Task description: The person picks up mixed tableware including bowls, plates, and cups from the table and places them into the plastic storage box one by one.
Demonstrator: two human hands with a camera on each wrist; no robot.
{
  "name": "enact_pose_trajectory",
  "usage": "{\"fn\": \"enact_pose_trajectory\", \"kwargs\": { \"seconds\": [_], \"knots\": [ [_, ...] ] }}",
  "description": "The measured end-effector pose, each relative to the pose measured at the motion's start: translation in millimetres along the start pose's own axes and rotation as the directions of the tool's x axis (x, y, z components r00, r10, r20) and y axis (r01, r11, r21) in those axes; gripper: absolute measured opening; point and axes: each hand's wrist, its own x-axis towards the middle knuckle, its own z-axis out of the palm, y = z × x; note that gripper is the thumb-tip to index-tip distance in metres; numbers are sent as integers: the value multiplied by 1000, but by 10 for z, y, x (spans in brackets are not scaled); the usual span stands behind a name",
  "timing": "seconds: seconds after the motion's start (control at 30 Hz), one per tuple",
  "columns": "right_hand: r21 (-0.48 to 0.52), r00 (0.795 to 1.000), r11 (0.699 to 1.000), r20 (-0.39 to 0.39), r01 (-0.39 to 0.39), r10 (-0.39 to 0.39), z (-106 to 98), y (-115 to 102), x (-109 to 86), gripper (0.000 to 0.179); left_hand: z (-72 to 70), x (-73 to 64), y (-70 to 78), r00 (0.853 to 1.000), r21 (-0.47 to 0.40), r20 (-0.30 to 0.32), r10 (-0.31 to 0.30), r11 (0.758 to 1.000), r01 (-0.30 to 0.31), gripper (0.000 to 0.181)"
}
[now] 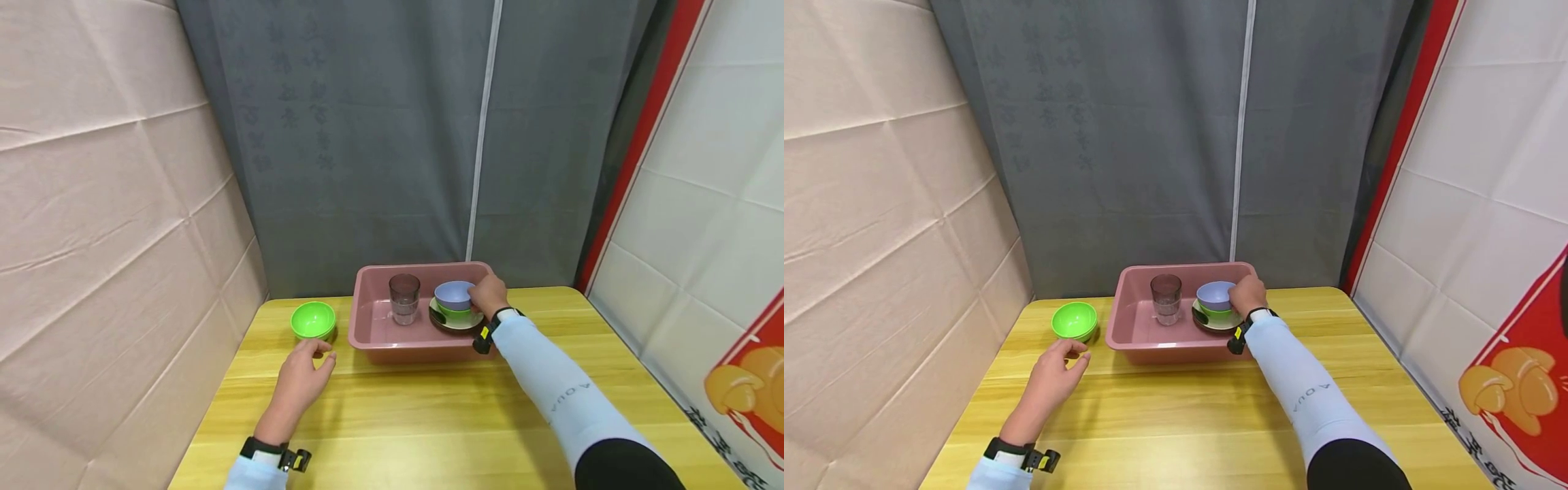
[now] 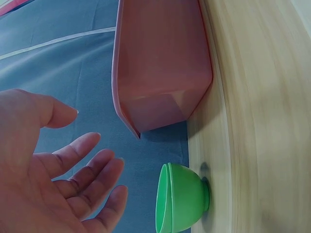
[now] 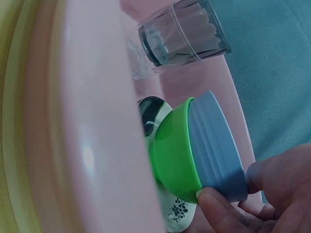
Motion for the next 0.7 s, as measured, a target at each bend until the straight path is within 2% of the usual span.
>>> {"fn": "enact_pose_trajectory", "kwargs": {
  "seconds": [0.2, 0.4, 0.7],
  "knots": [
    [-19, 1000, 1000, 21, 3, -3, 18, 39, 0, 47, 12, -6, 5, 1000, -8, 11, -3, 1000, 3, 20],
    [-56, 1000, 998, 27, 0, 1, 62, 70, 14, 23, 15, -2, 3, 1000, -5, 20, -2, 1000, 2, 20],
    [-70, 1000, 997, 18, 27, -26, 87, 85, 13, 23, 3, -8, -5, 1000, -6, 28, -13, 1000, 13, 19]
  ]
}}
